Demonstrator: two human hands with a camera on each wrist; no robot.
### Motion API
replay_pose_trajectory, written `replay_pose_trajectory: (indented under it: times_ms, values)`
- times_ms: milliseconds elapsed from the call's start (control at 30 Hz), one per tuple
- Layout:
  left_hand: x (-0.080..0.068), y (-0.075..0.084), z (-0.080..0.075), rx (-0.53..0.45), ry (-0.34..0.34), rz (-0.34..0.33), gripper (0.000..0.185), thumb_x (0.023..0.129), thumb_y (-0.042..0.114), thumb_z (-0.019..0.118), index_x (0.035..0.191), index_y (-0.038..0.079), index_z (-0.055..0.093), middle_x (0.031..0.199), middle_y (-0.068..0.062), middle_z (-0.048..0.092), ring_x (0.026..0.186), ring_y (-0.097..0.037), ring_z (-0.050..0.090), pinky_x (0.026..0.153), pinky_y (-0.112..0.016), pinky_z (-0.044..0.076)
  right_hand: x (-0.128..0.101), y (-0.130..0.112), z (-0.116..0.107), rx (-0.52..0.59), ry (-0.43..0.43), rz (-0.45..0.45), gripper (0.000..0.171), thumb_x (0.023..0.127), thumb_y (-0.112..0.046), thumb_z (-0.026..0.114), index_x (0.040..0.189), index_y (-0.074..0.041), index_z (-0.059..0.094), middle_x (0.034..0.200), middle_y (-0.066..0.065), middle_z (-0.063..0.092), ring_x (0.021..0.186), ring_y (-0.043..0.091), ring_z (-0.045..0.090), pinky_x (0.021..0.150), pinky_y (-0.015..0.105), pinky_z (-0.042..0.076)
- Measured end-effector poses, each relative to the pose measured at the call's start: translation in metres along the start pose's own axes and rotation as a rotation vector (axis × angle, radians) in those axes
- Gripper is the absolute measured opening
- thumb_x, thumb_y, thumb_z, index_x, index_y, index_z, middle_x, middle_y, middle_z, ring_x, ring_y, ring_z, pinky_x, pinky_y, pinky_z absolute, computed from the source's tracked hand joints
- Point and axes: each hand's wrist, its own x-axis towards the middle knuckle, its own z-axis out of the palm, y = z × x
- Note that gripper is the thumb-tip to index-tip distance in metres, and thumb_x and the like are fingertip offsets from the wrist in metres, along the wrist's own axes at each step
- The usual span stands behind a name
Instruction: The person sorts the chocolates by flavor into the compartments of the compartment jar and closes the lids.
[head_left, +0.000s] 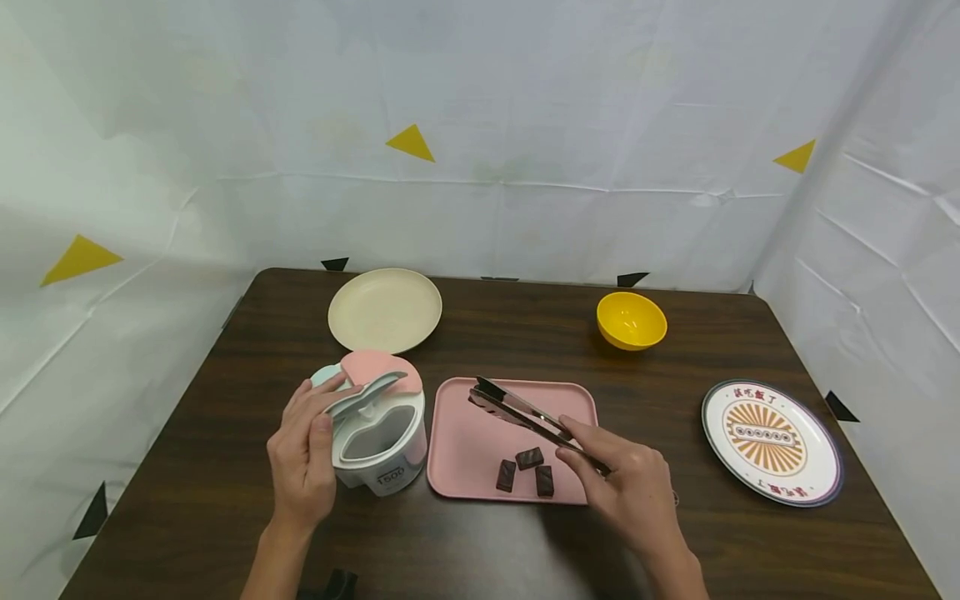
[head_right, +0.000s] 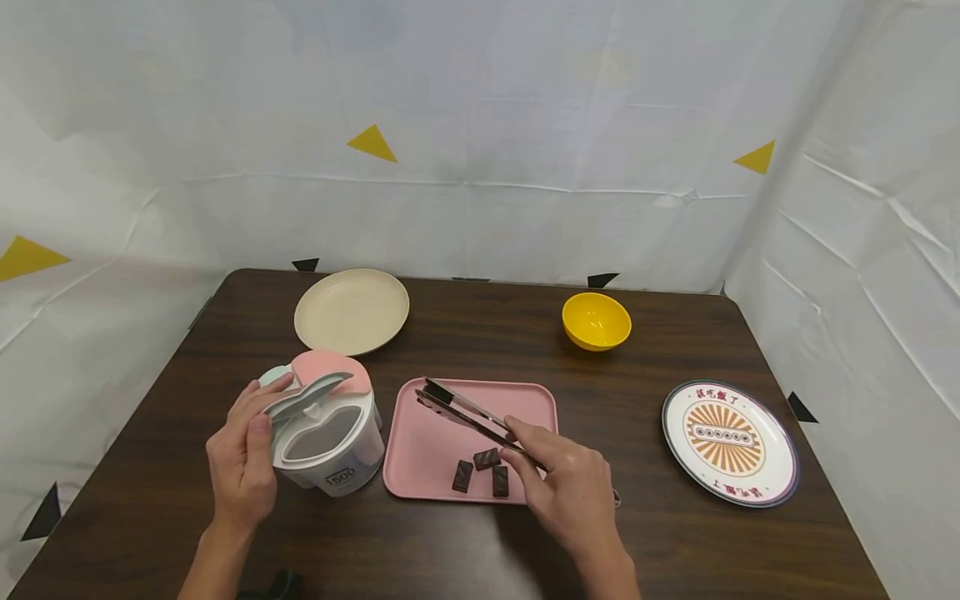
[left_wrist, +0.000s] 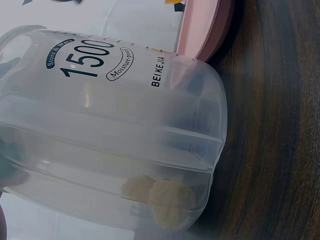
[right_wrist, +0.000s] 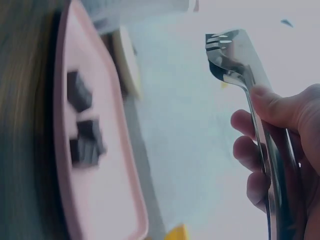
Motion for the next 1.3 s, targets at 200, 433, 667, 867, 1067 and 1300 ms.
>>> replay_pose_trajectory:
  times_ms: [200, 433, 667, 867, 1067, 1300]
  values:
    - [0.0, 0.0, 0.0, 0.002, -0.002, 0.0, 0.029, 0.094, -0.004, 0.041, 0.098, -0.011, 0.069, 0.094, -0.025, 0.069, 0.109, -0.038, 0.063, 0.109, -0.045, 0.03, 0.008, -0.023, 0.015, 0.141, 0.002, -0.085, 0.041, 0.076, -0.009, 0.082, 0.116, -0.012, 0.074, 0.105, -0.003, 0.074, 0.085, 0.013, 0.072, 0.066, 0.025, 0.054]
    - [0.0, 0.0, 0.0, 0.005, -0.005, -0.002, 0.028, 0.094, -0.004, 0.042, 0.099, -0.011, 0.069, 0.095, -0.024, 0.069, 0.11, -0.038, 0.063, 0.109, -0.045, 0.03, 0.013, -0.047, 0.034, 0.19, -0.03, -0.134, 0.038, 0.082, -0.014, 0.079, 0.119, -0.012, 0.072, 0.1, -0.003, 0.074, 0.077, 0.006, 0.068, 0.064, 0.02, 0.052]
    - [0.0, 0.0, -0.001, 0.003, -0.007, -0.001, 0.028, 0.094, -0.004, 0.042, 0.099, -0.011, 0.069, 0.095, -0.024, 0.069, 0.11, -0.038, 0.063, 0.109, -0.045, 0.03, 0.014, -0.06, 0.045, 0.161, -0.039, -0.177, 0.039, 0.082, -0.016, 0.079, 0.12, -0.014, 0.072, 0.103, -0.006, 0.073, 0.077, 0.004, 0.066, 0.062, 0.019, 0.049]
    - [0.0, 0.0, -0.001, 0.008, -0.005, -0.006, 0.028, 0.095, -0.004, 0.042, 0.099, -0.011, 0.069, 0.095, -0.024, 0.069, 0.11, -0.038, 0.063, 0.11, -0.045, 0.03, 0.016, -0.063, 0.047, 0.151, -0.057, -0.194, 0.038, 0.084, -0.018, 0.078, 0.121, -0.015, 0.071, 0.104, -0.007, 0.072, 0.068, 0.001, 0.058, 0.057, 0.015, 0.044]
    - [0.0, 0.001, 0.0, 0.005, -0.004, -0.003, 0.027, 0.094, -0.004, 0.043, 0.099, -0.011, 0.069, 0.095, -0.024, 0.069, 0.11, -0.037, 0.063, 0.109, -0.045, 0.031, 0.017, -0.065, 0.045, 0.132, -0.079, -0.196, 0.04, 0.083, -0.021, 0.078, 0.123, -0.016, 0.07, 0.103, -0.008, 0.072, 0.065, 0.001, 0.055, 0.056, 0.013, 0.042]
    - [0.0, 0.0, 0.0, 0.009, -0.001, -0.004, 0.027, 0.095, -0.004, 0.043, 0.099, -0.011, 0.069, 0.094, -0.024, 0.07, 0.11, -0.037, 0.063, 0.109, -0.044, 0.031, 0.017, -0.065, 0.042, 0.114, -0.119, -0.18, 0.043, 0.084, -0.022, 0.078, 0.125, -0.017, 0.068, 0.105, -0.009, 0.071, 0.067, 0.002, 0.056, 0.056, 0.013, 0.043]
